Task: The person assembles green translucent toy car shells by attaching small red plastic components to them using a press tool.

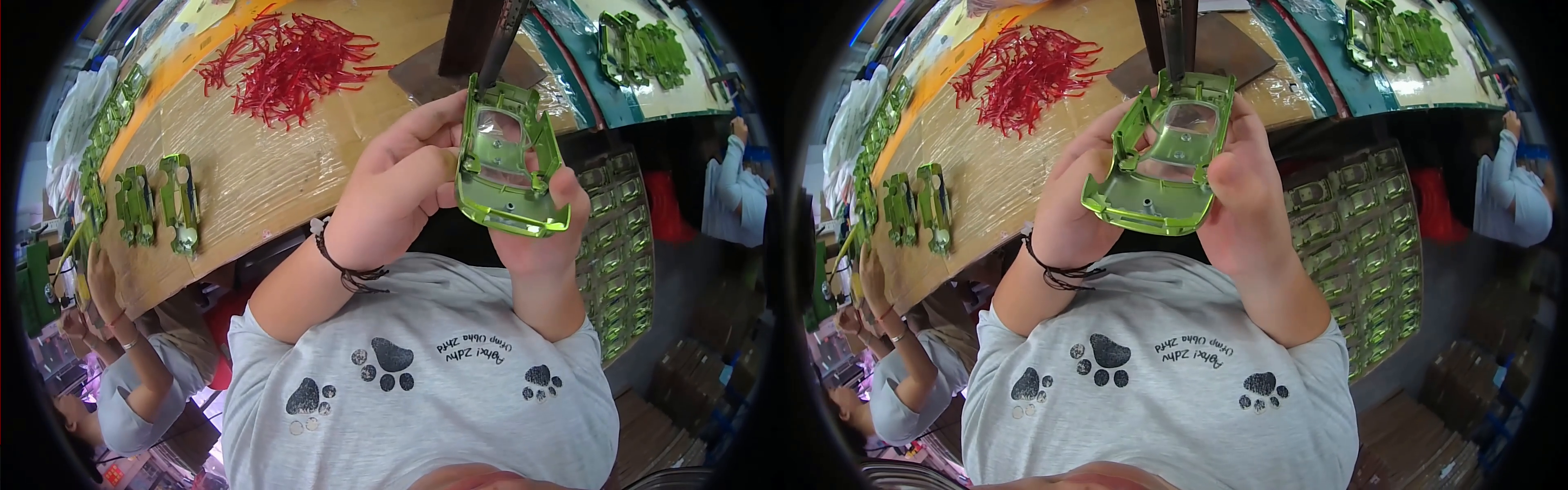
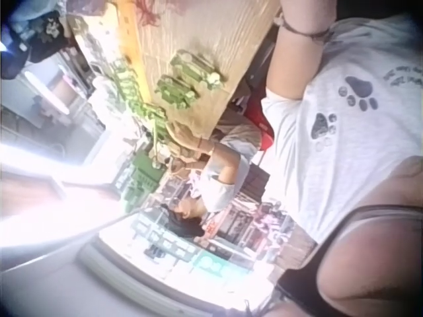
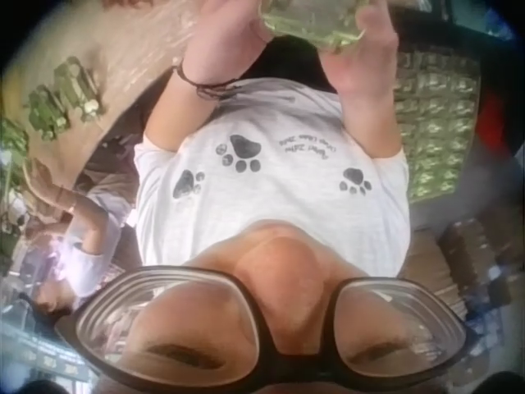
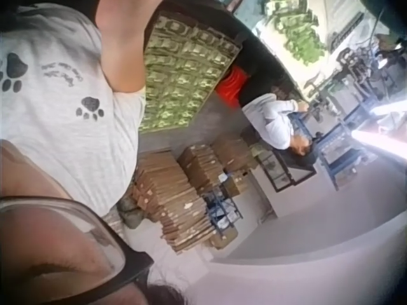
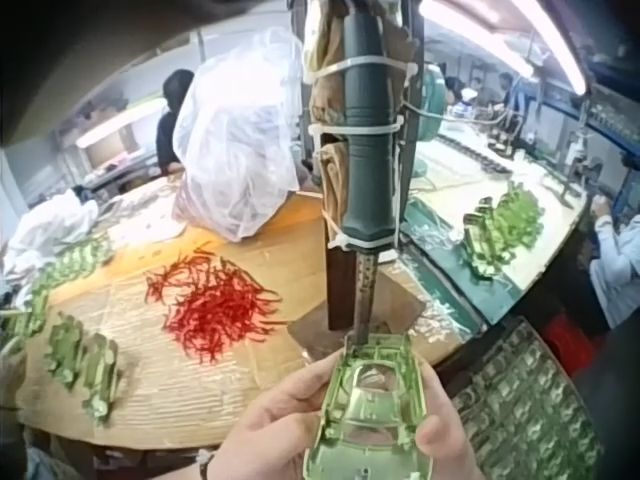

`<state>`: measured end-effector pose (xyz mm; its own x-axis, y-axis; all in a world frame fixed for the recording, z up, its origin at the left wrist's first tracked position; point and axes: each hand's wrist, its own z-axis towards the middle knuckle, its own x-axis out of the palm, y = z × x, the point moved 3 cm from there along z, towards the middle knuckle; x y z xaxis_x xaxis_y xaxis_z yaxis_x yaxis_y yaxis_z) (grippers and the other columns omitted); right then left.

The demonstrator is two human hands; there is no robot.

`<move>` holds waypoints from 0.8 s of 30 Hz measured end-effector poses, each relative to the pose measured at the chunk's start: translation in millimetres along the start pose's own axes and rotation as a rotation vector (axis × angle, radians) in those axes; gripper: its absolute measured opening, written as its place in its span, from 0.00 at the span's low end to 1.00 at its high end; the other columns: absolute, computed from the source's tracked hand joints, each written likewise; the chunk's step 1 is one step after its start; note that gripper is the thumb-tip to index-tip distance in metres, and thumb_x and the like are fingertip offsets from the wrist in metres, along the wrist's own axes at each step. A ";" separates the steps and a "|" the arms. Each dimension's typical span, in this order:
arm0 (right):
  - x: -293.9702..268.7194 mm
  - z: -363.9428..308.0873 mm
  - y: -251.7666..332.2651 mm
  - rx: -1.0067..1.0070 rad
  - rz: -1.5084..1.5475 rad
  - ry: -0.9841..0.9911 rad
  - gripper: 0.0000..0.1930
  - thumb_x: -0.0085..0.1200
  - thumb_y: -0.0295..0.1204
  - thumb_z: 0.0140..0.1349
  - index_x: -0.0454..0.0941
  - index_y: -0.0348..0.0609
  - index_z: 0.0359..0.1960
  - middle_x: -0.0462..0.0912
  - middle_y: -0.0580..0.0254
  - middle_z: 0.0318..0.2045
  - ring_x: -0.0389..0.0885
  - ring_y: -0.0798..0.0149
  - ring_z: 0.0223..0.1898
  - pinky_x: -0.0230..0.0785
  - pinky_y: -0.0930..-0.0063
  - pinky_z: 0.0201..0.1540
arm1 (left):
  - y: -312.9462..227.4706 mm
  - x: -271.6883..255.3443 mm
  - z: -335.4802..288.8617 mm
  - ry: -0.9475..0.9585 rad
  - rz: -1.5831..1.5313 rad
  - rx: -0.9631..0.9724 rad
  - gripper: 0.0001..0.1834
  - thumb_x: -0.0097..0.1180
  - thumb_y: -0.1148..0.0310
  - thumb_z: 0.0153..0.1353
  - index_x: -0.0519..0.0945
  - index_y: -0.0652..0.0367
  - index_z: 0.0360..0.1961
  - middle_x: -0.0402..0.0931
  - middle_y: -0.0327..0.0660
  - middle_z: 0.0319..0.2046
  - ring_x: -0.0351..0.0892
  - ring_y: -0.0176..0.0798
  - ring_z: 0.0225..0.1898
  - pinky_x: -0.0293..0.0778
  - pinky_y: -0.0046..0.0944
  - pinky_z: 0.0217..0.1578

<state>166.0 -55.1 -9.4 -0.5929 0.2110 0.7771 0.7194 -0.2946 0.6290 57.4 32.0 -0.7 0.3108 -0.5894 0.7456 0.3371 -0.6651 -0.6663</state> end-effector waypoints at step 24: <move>3.5 13.2 -13.9 0.097 0.086 0.142 0.41 0.64 0.50 0.56 0.60 0.37 0.63 0.75 0.57 0.53 0.77 0.64 0.52 0.74 0.67 0.54 | -2.6 3.7 -13.4 -0.146 0.123 0.141 0.31 0.41 0.77 0.68 0.50 0.67 0.71 0.68 0.41 0.51 0.72 0.32 0.50 0.72 0.31 0.47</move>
<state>158.7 -38.0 -15.1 -0.5678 0.0535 0.8214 0.7972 -0.2128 0.5650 45.7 25.4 3.9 0.4791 -0.5825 0.6566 0.4063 -0.5159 -0.7542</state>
